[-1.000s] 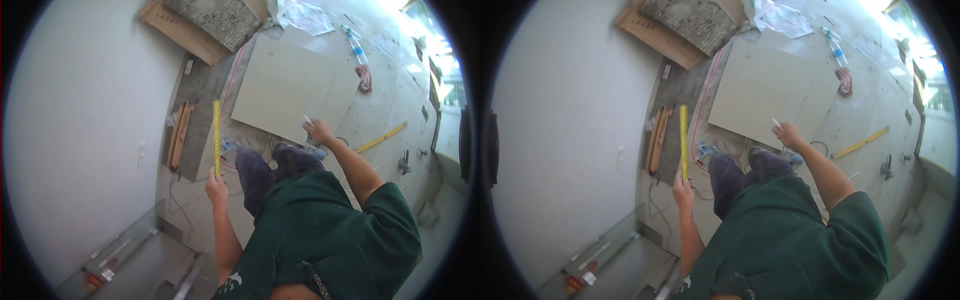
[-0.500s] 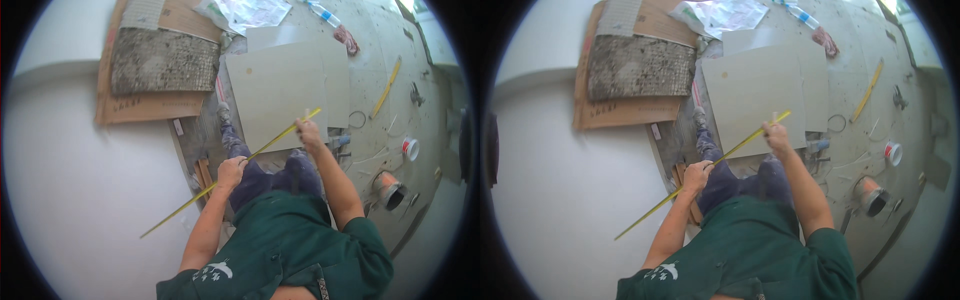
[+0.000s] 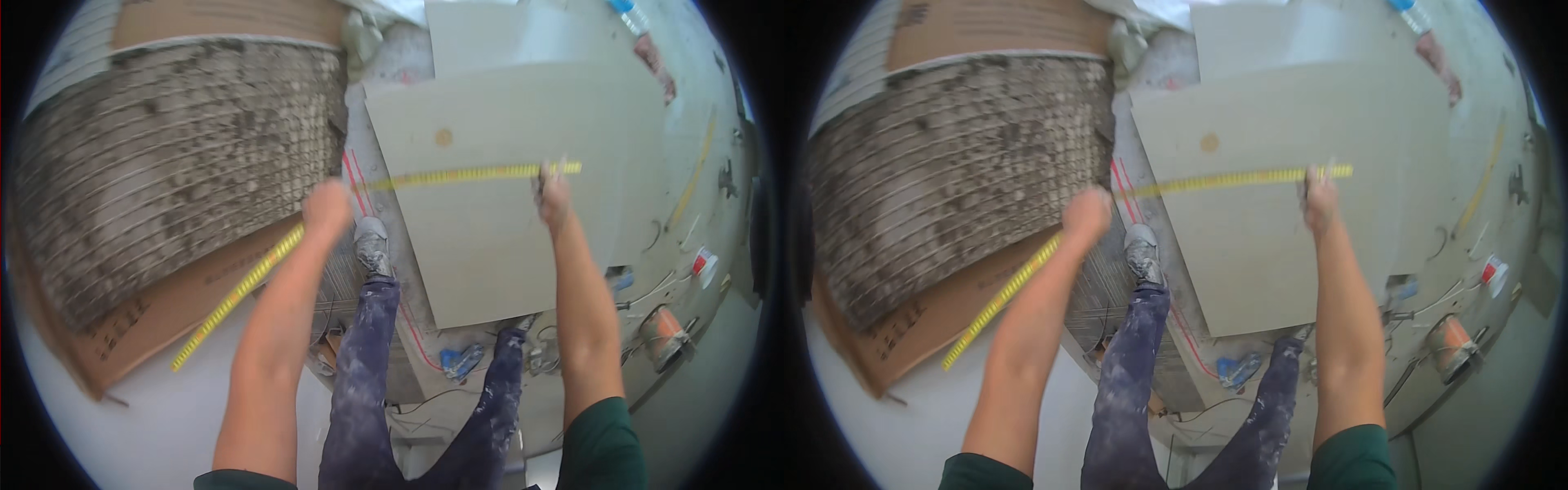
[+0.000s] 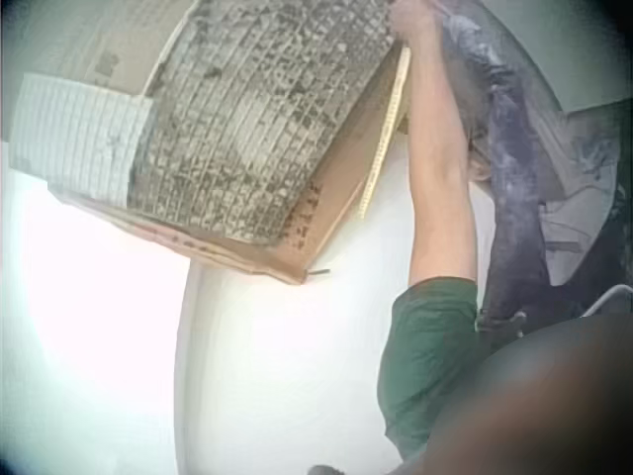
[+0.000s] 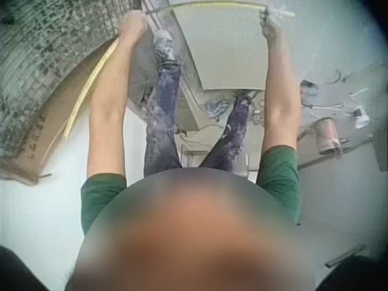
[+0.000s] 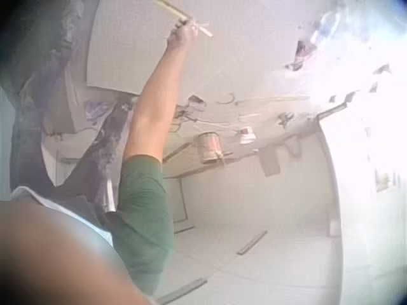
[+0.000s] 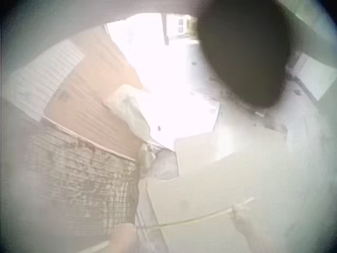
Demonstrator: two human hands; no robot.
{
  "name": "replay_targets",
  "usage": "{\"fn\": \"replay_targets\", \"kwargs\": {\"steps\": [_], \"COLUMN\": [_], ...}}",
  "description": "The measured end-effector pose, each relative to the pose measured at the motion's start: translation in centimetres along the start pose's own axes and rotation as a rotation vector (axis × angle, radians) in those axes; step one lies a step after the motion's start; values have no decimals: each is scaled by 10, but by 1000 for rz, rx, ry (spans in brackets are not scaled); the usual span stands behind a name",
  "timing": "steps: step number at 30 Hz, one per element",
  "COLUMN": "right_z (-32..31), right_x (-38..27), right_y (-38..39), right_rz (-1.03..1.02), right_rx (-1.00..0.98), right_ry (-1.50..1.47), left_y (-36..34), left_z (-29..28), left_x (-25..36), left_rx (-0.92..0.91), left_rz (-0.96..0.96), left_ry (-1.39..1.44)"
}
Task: Measuring floor sections and tiles, marking tiles for cutting, and smoothing mortar for installation.
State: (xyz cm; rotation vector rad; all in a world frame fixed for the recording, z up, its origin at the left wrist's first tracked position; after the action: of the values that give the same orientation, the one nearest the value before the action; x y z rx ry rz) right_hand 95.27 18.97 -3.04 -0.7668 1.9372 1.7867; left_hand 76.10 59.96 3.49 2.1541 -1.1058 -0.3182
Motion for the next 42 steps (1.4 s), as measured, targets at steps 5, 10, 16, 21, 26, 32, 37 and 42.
{"fn": "replay_targets", "kwargs": {"steps": [5,10,16,21,26,32,37,42], "right_z": [73,65,81,96,97,94,99,114], "right_x": [-11,-23,-22,-25,-18,-15,-14,-23], "right_y": [-120,-189,-173,-168,-182,-192,-189,-166], "right_rz": [-40,-51,2,10,7,-6,28,85], "right_rx": [54,97,118,178,139,89,99,141], "right_ry": [124,180,208,210,183,177,171,182], "left_y": [-145,-193,-207,-221,-226,-230,-231,-230], "left_z": [18,46,55,62,65,67,71,68], "left_x": [-5,3,-4,-3,-1,-3,-6,-4], "left_rx": [53,28,-50,-58,-37,-25,-19,21], "left_rz": [9,8,-19,94,111,137,87,15], "left_ry": [-87,-110,-138,-6,75,190,308,261]}}
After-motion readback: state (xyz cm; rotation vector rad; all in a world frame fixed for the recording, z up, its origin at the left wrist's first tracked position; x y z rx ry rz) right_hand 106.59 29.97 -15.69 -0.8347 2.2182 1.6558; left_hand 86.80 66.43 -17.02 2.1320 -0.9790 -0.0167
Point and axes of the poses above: each hand's wrist, its own y-axis away from the middle knuckle, its own z-axis out of the palm, x = y × z, the point moved 5 cm from there along -y, towards the middle knuckle, and after that the axes turned 2 degrees about z, right-handed, at the moved point
